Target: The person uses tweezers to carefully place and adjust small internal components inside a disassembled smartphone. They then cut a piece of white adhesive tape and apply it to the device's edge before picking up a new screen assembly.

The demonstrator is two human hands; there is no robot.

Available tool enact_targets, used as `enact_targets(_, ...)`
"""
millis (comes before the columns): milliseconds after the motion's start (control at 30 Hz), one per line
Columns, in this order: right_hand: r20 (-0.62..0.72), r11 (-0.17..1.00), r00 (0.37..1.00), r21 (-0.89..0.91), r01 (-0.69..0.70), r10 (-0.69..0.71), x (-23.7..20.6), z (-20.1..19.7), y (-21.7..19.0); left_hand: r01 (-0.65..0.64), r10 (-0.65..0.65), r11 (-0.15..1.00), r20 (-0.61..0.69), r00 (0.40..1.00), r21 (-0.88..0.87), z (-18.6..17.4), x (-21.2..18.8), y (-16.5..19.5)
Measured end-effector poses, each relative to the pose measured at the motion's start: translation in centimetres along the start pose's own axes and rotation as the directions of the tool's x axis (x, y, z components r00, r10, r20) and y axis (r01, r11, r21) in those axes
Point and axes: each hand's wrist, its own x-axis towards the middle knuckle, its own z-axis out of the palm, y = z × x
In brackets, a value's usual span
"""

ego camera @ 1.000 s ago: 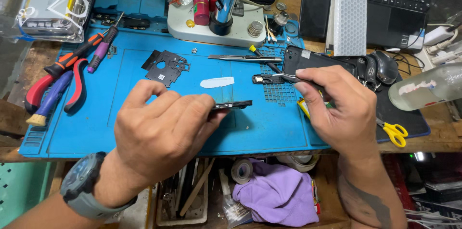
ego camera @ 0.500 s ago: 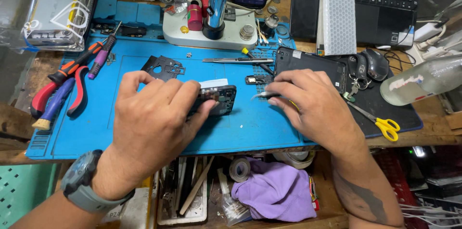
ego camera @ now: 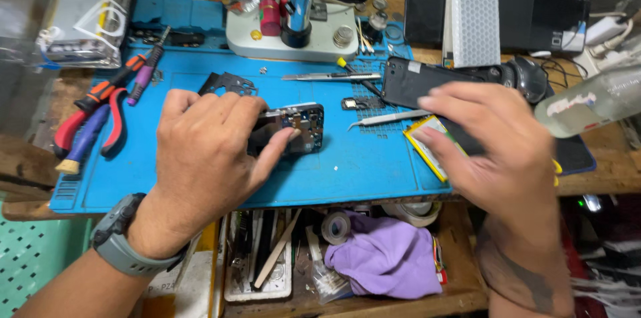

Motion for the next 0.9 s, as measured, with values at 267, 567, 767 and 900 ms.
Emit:
enact_targets(267, 0.122, 0.998, 0.992, 0.059, -0.02, 0.013, -6.1, -3.7, -0.3, 0.224, -0.209, 0.975, 0.297, 0.932, -0.016, 0.1, 0.0, -0.8)
enact_targets(567, 0.409, 0.989, 0.908, 0.069, -0.134, 0.094, -13.4, -2.7, 0.1, 0.069, -0.053, 0.991, 0.139, 0.989, -0.112, 1.6, -1.4, -1.7)
enact_targets(767, 0.485, 0.989, 0.864, -0.012, -0.147, 0.134, -14.2, 0.0, -1.3, 0.012, -0.012, 1.0, 0.064, 0.998, 0.005, 0.4, -1.0, -0.5)
enact_targets(900, 0.706, 0.927, 0.642, -0.055, -0.372, 0.3, -14.2, 1.0, -1.4, -0.136, 0.135, 0.99, -0.038, 0.99, -0.022, -2.1, -1.0, 1.9)
